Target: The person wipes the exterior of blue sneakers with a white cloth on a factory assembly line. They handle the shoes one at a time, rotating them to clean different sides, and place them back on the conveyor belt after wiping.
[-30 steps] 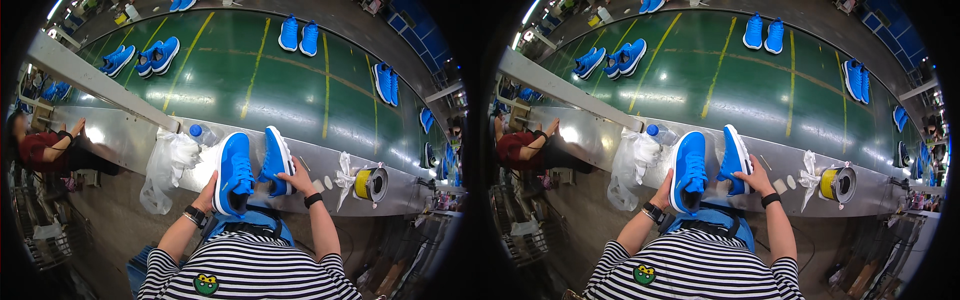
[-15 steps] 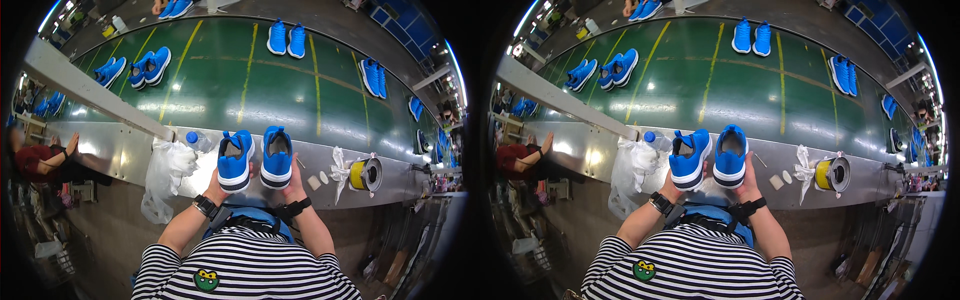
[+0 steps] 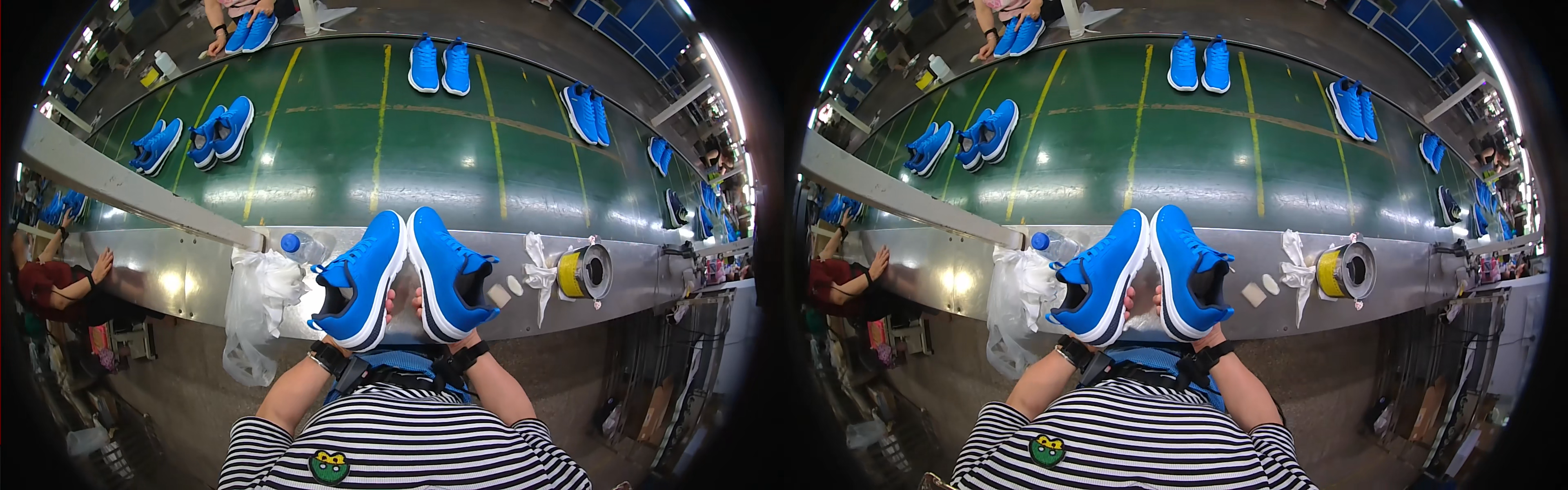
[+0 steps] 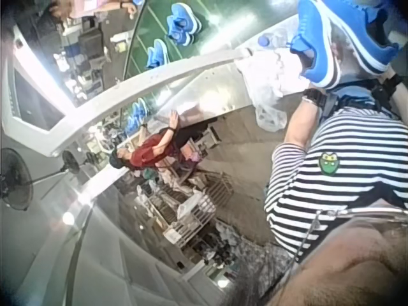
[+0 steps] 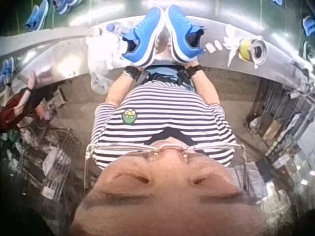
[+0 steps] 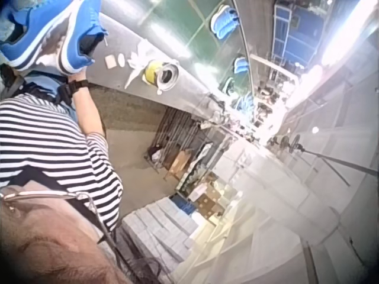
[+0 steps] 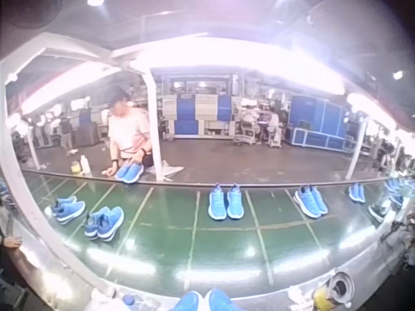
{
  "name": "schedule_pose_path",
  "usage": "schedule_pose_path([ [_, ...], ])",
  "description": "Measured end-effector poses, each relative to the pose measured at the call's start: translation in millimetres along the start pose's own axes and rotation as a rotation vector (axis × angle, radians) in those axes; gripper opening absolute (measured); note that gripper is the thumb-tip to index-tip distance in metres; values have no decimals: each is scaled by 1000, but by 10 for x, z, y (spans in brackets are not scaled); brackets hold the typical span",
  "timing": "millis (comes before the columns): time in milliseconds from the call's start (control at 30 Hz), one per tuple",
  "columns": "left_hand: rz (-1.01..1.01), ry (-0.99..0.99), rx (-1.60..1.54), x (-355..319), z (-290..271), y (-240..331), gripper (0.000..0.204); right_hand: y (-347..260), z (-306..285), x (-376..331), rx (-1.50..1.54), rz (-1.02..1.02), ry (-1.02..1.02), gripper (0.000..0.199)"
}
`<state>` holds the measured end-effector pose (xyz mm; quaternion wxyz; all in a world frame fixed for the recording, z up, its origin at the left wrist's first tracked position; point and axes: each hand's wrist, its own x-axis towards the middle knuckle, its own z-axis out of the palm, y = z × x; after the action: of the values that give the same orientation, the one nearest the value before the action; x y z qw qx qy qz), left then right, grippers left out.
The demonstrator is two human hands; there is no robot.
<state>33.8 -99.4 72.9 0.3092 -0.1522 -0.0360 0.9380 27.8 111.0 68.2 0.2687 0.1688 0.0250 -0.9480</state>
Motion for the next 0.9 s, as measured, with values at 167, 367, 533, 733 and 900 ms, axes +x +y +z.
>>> schedule_pose_path([
  [167, -39, 15, 85, -52, 74, 26, 71, -12, -112, -57, -139, -20, 61, 62],
  [367, -75, 6, 86, -83, 54, 12, 67, -21, 17, -125, -189, -14, 64, 60],
  [533, -79, 5, 108, -104, 114, 10, 67, -79, 3, -113, -250, 16, 64, 62],
  [733, -31, 158, 139, -272, 52, -15, 67, -251, -457, 57, -275, 107, 236, 54],
  [900, 7, 312, 127, -409, 97, -107, 70, -492, -967, -118, -1096, -29, 552, 32],
])
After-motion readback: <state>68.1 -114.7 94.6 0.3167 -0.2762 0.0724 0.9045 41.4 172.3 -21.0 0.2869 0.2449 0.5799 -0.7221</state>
